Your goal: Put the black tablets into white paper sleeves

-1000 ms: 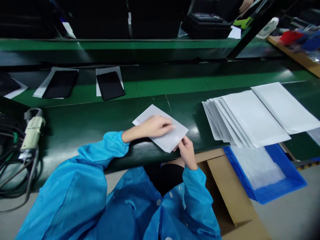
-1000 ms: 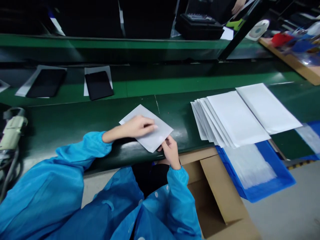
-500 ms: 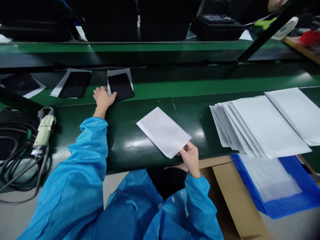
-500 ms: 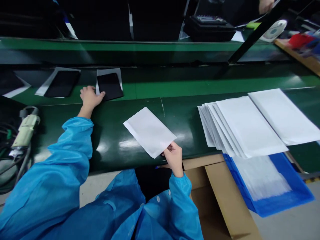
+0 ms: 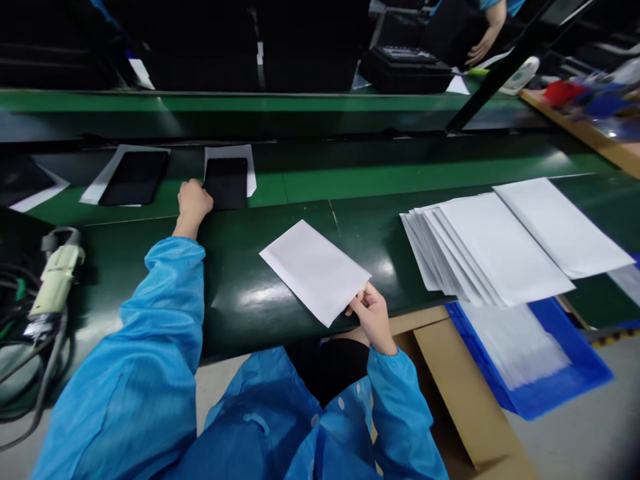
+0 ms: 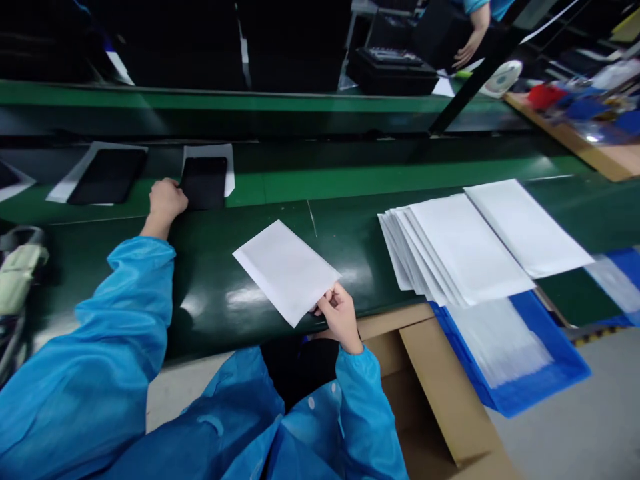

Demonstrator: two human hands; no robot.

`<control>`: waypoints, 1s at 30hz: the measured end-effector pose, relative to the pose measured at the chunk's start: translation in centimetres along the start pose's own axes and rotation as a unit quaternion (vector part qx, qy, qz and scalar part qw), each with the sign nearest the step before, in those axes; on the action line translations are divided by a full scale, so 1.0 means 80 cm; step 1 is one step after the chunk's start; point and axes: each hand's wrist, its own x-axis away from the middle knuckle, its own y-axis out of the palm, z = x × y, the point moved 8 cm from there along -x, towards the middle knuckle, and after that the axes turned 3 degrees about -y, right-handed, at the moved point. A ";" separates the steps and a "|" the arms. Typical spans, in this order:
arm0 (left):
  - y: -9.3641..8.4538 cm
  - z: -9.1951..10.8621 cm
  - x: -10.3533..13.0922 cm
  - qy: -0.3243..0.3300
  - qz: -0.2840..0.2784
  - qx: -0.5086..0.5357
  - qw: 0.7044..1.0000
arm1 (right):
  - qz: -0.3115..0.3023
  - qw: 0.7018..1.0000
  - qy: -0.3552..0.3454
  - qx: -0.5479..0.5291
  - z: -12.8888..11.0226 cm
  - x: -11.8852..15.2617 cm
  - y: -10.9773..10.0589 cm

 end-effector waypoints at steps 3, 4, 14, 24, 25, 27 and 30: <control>-0.006 0.007 0.002 -0.019 0.014 -0.021 1.000 | -0.009 0.999 -0.001 -0.045 0.003 -0.002 0.002; -0.007 0.009 0.003 -0.021 0.015 -0.024 0.999 | -0.012 0.999 -0.001 -0.051 0.004 -0.002 0.003; 0.029 0.043 0.012 0.210 -0.099 0.034 0.972 | -0.006 0.997 -0.015 -0.073 0.015 -0.004 0.010; 0.078 0.094 0.026 0.309 -0.060 0.030 0.949 | -0.034 0.999 -0.016 -0.033 0.013 -0.007 0.009; 0.082 0.100 0.025 0.303 -0.056 0.037 0.951 | -0.029 0.999 -0.017 -0.029 0.012 -0.007 0.008; 0.090 0.114 0.022 0.290 -0.055 0.048 0.954 | -0.022 0.999 -0.017 -0.020 0.012 -0.006 0.007; 0.104 0.135 0.019 0.279 -0.070 0.053 0.956 | -0.016 1.000 -0.014 -0.007 0.012 -0.004 0.004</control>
